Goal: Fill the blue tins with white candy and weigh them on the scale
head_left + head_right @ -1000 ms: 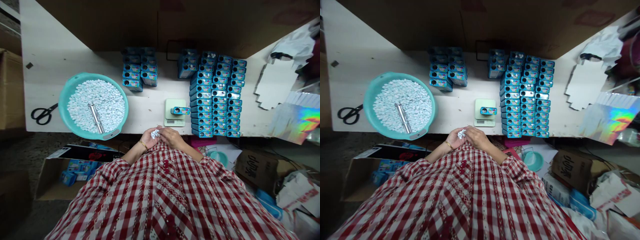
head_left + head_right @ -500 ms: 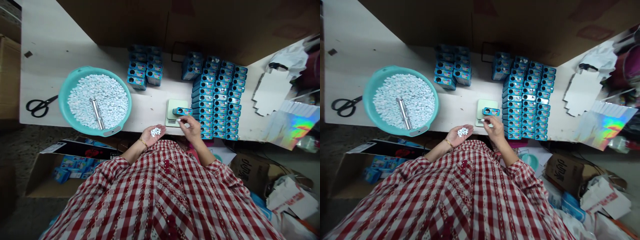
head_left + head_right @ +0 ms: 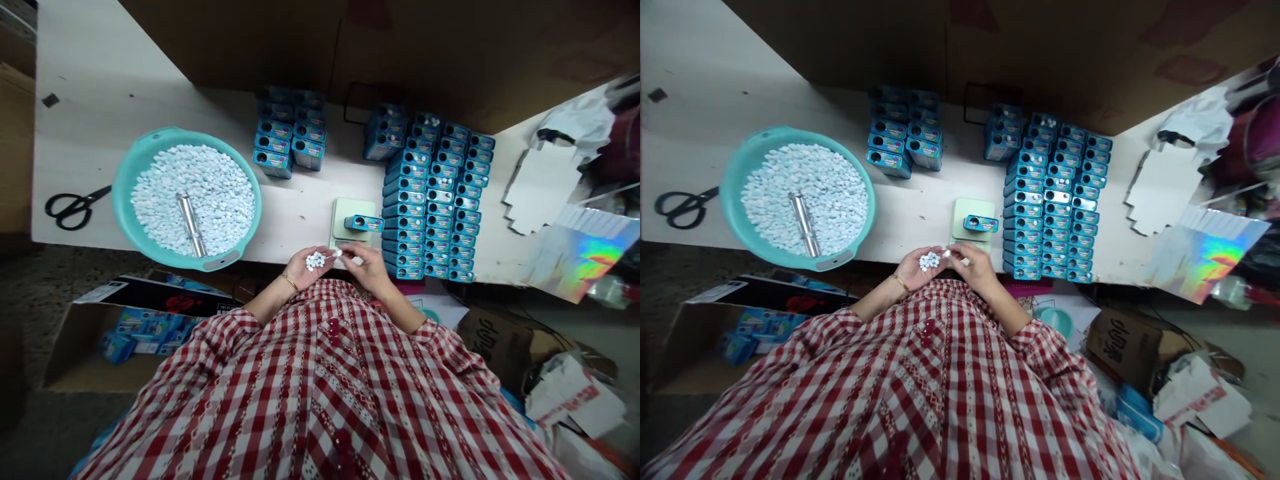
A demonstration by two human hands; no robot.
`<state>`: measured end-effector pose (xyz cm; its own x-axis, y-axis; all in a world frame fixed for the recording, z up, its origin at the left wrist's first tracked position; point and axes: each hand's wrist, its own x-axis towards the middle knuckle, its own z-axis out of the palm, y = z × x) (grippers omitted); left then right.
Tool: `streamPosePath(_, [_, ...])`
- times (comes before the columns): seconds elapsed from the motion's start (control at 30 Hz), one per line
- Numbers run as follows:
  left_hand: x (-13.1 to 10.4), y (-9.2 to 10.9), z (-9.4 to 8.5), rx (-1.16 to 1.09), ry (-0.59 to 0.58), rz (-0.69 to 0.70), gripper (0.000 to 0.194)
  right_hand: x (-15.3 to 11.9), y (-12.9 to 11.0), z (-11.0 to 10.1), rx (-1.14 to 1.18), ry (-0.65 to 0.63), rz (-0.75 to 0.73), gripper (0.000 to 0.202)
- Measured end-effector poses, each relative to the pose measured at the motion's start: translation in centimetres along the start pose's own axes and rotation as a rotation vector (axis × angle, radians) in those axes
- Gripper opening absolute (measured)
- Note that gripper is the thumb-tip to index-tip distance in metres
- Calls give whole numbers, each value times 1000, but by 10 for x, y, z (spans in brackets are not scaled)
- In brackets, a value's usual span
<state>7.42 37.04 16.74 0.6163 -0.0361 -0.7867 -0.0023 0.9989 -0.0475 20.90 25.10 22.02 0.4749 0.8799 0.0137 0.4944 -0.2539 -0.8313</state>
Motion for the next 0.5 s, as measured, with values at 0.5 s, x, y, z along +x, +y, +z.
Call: streamPosePath(0.5, [-8,18,-17,-57,44,20,33,28,102,-31,-372,47,57,40])
